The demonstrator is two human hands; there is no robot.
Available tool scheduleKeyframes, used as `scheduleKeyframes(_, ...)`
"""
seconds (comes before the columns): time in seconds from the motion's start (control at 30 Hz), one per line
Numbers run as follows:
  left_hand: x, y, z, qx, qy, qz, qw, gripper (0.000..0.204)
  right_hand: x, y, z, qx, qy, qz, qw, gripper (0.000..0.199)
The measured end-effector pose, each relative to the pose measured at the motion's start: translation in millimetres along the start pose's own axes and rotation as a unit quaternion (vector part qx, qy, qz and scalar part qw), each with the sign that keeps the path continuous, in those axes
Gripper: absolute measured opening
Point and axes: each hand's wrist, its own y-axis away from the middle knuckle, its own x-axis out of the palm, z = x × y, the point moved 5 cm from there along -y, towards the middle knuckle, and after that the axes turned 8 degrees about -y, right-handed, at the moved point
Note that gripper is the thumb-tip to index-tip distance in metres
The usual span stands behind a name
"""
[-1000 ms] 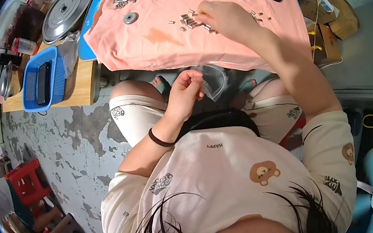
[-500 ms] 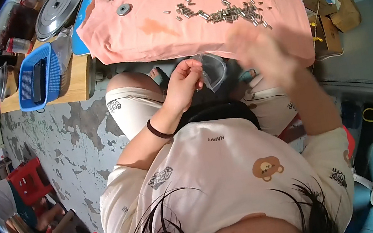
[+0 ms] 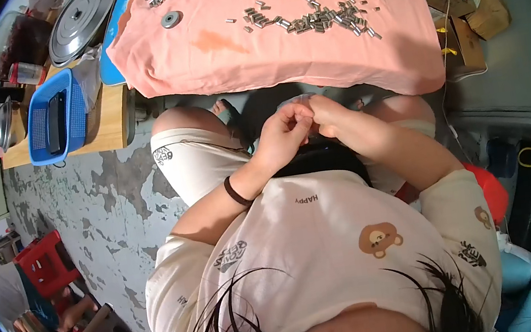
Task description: The person places small metal pins into a plastic bag and then inserts the pins into a round metal component by hand.
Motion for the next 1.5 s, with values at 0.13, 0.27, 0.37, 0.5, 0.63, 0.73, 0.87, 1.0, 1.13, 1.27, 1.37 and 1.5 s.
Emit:
scheduleKeyframes(0.13, -13, -3, 6, -0.039, 0.101, -0.031, 0.994, 0.004, 1, -2, 0, 0.02, 0.077, 0.037, 0.996, 0.013)
scheduleKeyframes(0.27, -13, -7, 3, -0.036, 0.14, -0.061, 0.988, 0.004, -1, 21, 10, 0.02, 0.137, 0.058, 0.989, 0.02)
scheduleKeyframes(0.37, -15, -9, 2, -0.032, 0.162, -0.061, 0.984, 0.004, 12, 73, 51, -0.237, 0.458, 0.055, 0.855, 0.032)
scheduleKeyframes(0.5, -20, -9, 2, -0.031, 0.172, -0.074, 0.982, 0.003, 7, 143, 124, -0.365, 0.364, 0.078, 0.854, 0.039)
scheduleKeyframes(0.63, -16, -11, -4, -0.042, 0.169, -0.067, 0.982, 0.004, -30, 138, 180, -0.583, 0.574, -0.138, 0.558, 0.049)
scheduleKeyframes(0.73, -17, -12, -3, -0.045, 0.152, -0.063, 0.985, 0.004, -47, 104, 175, -0.528, 0.689, -0.173, 0.465, 0.054)
scheduleKeyframes(0.87, -18, -12, -2, -0.041, 0.164, -0.065, 0.983, 0.005, -19, 85, 173, -0.509, 0.714, -0.16, 0.453, 0.059)
scheduleKeyframes(1.0, -17, -13, -3, -0.043, 0.171, -0.061, 0.982, 0.004, 2, 73, 175, -0.525, 0.697, -0.127, 0.471, 0.061)
scheduleKeyframes(1.13, -19, -14, -2, -0.034, 0.177, -0.061, 0.982, 0.004, 18, 63, 174, -0.534, 0.675, -0.091, 0.501, 0.062)
scheduleKeyframes(1.27, -21, -14, -1, -0.038, 0.177, -0.063, 0.981, 0.004, 28, 63, 178, -0.565, 0.655, -0.041, 0.5, 0.044)
scheduleKeyframes(1.37, -22, -14, -5, -0.03, 0.178, -0.06, 0.982, 0.004, 23, 65, 184, -0.592, 0.644, -0.019, 0.484, 0.03)
scheduleKeyframes(1.5, -23, -12, -8, -0.034, 0.175, -0.072, 0.981, 0.003, 16, 63, 186, -0.6, 0.638, -0.024, 0.481, 0.021)
